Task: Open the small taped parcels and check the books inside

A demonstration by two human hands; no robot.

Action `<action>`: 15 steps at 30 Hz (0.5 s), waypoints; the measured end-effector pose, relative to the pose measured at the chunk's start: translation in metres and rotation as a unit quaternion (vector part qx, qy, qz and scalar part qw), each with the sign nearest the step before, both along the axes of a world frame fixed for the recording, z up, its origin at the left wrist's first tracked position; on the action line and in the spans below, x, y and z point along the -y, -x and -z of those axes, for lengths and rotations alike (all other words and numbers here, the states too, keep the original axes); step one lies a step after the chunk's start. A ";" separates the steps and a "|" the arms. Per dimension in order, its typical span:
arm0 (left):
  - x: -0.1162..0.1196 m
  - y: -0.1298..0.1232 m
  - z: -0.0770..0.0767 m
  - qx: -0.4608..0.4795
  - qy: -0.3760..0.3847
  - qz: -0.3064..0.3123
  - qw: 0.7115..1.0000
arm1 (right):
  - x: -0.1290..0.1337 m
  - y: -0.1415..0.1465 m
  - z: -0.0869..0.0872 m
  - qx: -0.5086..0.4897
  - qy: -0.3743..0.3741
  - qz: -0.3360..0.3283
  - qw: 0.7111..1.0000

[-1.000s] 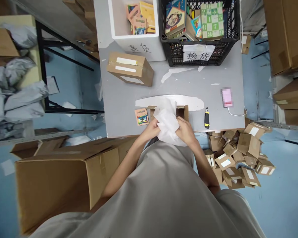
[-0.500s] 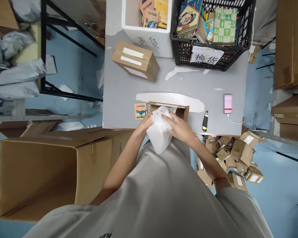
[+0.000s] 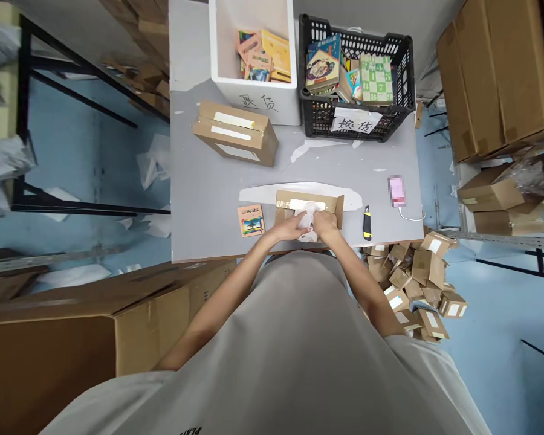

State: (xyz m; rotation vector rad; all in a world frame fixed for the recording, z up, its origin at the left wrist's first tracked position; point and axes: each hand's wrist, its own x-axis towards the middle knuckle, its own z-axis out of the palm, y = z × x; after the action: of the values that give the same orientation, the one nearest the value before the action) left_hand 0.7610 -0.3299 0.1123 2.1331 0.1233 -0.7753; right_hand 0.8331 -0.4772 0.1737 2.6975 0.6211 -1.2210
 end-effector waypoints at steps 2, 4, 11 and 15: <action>-0.007 0.000 0.001 0.006 0.006 0.021 1.000 | 0.009 0.008 -0.005 0.020 0.001 0.005 1.000; -0.015 0.003 0.001 0.054 0.062 0.010 0.997 | 0.022 0.016 -0.010 0.049 -0.013 0.021 0.999; 0.000 -0.020 0.017 0.072 0.127 -0.037 0.989 | 0.030 0.018 -0.018 0.098 -0.055 0.090 0.990; 0.021 -0.052 0.030 0.063 0.121 -0.077 0.988 | 0.019 0.009 -0.014 0.051 -0.069 0.078 0.993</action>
State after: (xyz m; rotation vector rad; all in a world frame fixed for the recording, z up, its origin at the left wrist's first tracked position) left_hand 0.8134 -0.3504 0.0823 1.9102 0.1196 -0.5338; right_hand 0.8236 -0.4962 0.1874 2.9505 0.5069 -1.1034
